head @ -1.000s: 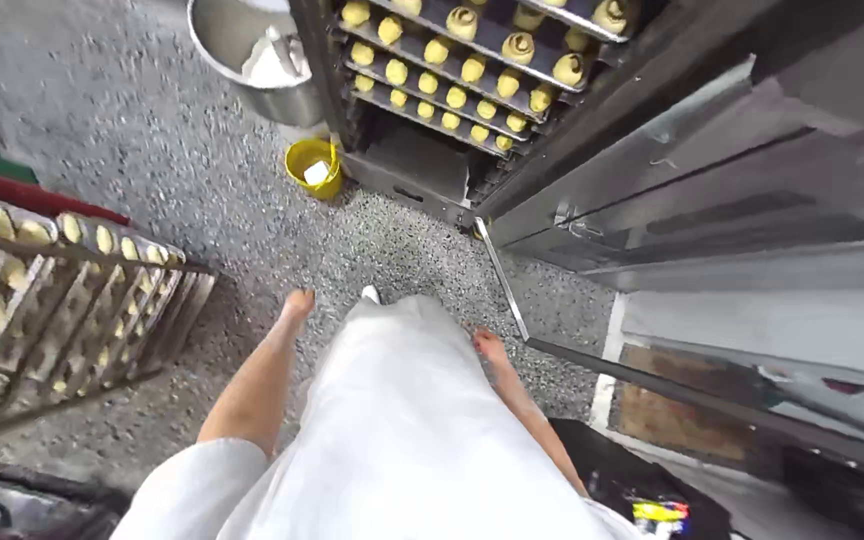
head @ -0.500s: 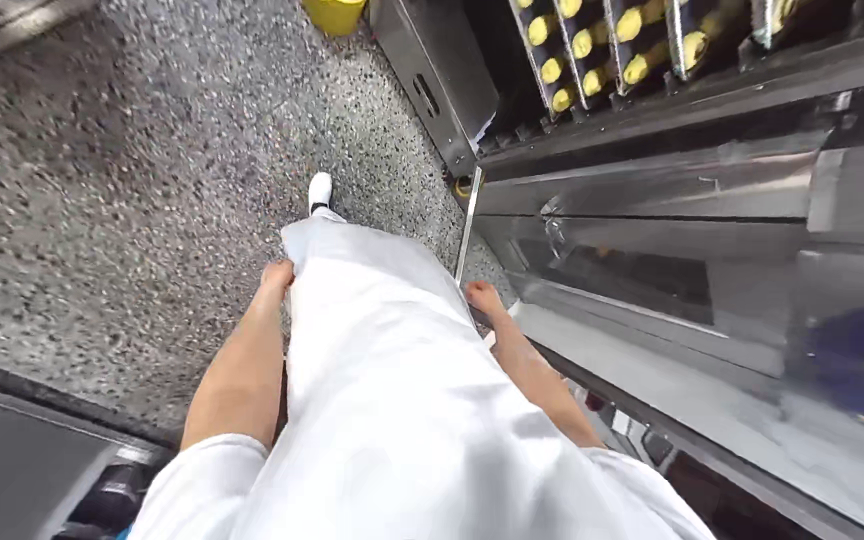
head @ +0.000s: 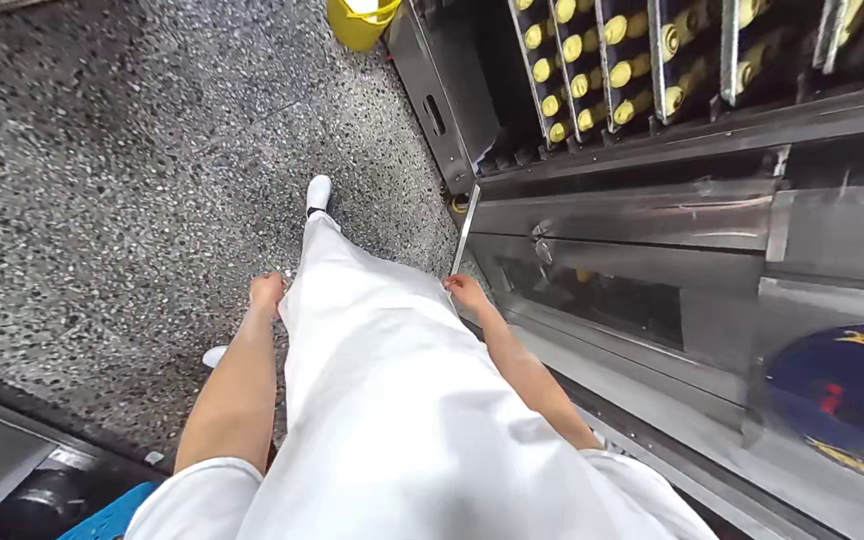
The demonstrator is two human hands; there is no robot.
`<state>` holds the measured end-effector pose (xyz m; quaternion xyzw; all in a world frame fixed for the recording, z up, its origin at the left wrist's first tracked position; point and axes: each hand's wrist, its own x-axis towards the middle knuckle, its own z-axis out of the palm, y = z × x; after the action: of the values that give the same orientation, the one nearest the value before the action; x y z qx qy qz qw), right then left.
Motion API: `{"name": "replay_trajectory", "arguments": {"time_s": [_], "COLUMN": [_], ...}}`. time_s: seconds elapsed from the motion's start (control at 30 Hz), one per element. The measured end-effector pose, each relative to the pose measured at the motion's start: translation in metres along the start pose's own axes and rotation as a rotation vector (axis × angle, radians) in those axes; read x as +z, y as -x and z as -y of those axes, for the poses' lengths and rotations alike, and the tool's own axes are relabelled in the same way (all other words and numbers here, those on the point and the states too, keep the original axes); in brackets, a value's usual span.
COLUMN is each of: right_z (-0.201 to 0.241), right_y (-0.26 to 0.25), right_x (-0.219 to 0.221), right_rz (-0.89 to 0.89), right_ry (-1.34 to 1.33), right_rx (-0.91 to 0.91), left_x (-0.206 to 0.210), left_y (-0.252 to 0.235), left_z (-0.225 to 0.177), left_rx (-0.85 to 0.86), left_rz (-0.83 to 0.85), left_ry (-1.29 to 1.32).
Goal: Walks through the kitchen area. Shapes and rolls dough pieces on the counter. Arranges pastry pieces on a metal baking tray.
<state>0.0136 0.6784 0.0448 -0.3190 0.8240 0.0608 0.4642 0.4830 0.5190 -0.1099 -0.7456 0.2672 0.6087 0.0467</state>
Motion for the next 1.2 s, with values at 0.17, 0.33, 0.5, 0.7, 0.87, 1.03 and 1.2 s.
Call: {"name": "replay_trajectory", "arguments": {"time_s": [0.17,0.33,0.5,0.7,0.87,1.03,1.2], "right_z": [-0.021,-0.035,-0.030,0.003,0.019,-0.003,-0.032], "right_y": [0.006,0.002,-0.014,-0.043,-0.045,-0.020,0.010], "right_x": [0.005,0.010,-0.008,-0.049,-0.083,-0.085,-0.069], "right_rz": [0.004,0.036,0.040,0.028,0.006,-0.051,-0.023], "right_ry": [-0.008,0.006,-0.014,-0.038,-0.133,-0.285,-0.248], "right_rx": [0.058,0.099,0.129,0.110,0.110,0.254,0.377], "left_x": [-0.005,-0.007,-0.010,-0.020,-0.023,-0.020,-0.016], "left_y": [-0.006,-0.007,-0.010,-0.010,-0.027,-0.044,-0.051], "left_z": [-0.011,-0.017,-0.022,-0.051,-0.094,-0.165,-0.237], "left_rx": [0.006,0.013,0.038,-0.010,-0.064,0.013,0.109], "left_rz": [-0.017,-0.022,-0.047,0.027,0.053,0.111,0.136], "left_ry": [0.002,0.014,-0.014,0.005,-0.038,-0.113,-0.153]}}
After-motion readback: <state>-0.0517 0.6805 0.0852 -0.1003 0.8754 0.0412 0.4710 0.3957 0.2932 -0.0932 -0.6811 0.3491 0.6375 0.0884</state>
